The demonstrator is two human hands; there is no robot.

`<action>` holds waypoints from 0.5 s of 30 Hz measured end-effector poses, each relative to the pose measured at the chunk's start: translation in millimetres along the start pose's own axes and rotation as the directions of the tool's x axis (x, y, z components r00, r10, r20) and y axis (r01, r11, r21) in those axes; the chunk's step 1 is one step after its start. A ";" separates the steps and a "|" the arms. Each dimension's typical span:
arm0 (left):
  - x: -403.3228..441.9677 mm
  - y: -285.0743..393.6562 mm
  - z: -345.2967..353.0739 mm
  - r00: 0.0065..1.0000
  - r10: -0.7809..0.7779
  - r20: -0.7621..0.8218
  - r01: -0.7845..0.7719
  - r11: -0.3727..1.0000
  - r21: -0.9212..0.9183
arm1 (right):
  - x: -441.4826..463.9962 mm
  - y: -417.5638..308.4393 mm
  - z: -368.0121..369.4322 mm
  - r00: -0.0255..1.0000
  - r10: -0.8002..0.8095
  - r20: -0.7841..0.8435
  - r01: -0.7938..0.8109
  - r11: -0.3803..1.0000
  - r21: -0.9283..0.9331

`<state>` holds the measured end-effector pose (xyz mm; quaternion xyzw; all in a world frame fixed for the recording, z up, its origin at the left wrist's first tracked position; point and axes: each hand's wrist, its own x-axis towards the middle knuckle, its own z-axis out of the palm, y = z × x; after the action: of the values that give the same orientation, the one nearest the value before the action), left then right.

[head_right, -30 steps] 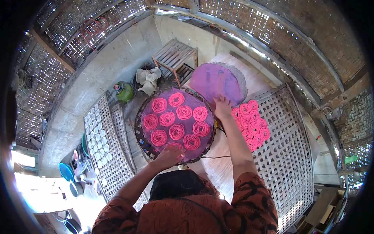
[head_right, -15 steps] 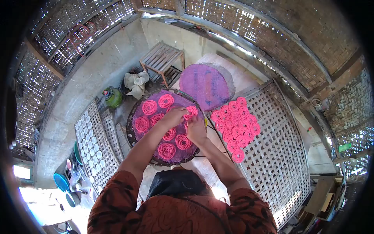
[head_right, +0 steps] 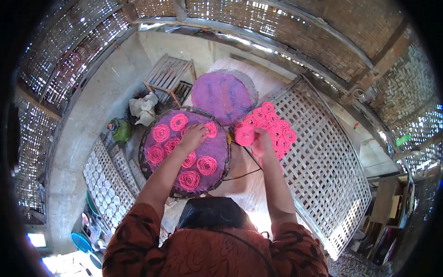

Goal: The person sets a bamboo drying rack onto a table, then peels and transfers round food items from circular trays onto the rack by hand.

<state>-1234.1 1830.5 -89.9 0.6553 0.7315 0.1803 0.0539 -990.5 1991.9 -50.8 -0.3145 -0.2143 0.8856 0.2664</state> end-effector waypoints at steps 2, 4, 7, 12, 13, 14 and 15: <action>2.0 -4.1 2.3 0.998 0.027 -0.052 -0.030 0.998 -0.051 | 1.1 -29.8 -79.1 0.990 -0.085 0.112 0.087 0.996 -0.015; 8.4 -5.8 5.1 0.993 0.060 -0.101 -0.071 0.991 -0.113 | -45.0 -52.3 -75.3 0.970 -0.226 -0.094 0.204 0.959 -0.199; 23.1 8.6 -0.2 0.988 -0.148 -0.054 0.118 0.923 -0.365 | -73.1 -70.7 -124.5 0.876 -0.424 -0.229 0.235 0.791 -0.565; 65.1 51.1 -24.4 0.932 -0.273 -0.237 0.015 0.684 -0.729 | -75.4 -51.6 -184.5 0.871 -0.373 -0.319 0.193 0.859 -0.475; 68.2 62.0 -23.9 0.935 -0.267 -0.235 0.014 0.687 -0.726 | -70.2 -44.3 -203.6 0.860 -0.385 -0.335 0.195 0.855 -0.480; 71.1 74.3 -22.5 0.941 -0.264 -0.212 0.029 0.687 -0.726 | -66.0 -38.3 -223.6 0.859 -0.385 -0.338 0.199 0.858 -0.474; 73.9 87.2 -19.5 0.947 -0.261 -0.189 0.044 0.686 -0.726 | -62.4 -33.2 -243.1 0.813 -0.501 -0.297 0.120 0.643 -0.757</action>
<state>-1168.3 1905.7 -31.0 0.4873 0.6567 0.5338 0.2154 -774.9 2031.0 -177.8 -0.5581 -0.5161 0.5642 0.3224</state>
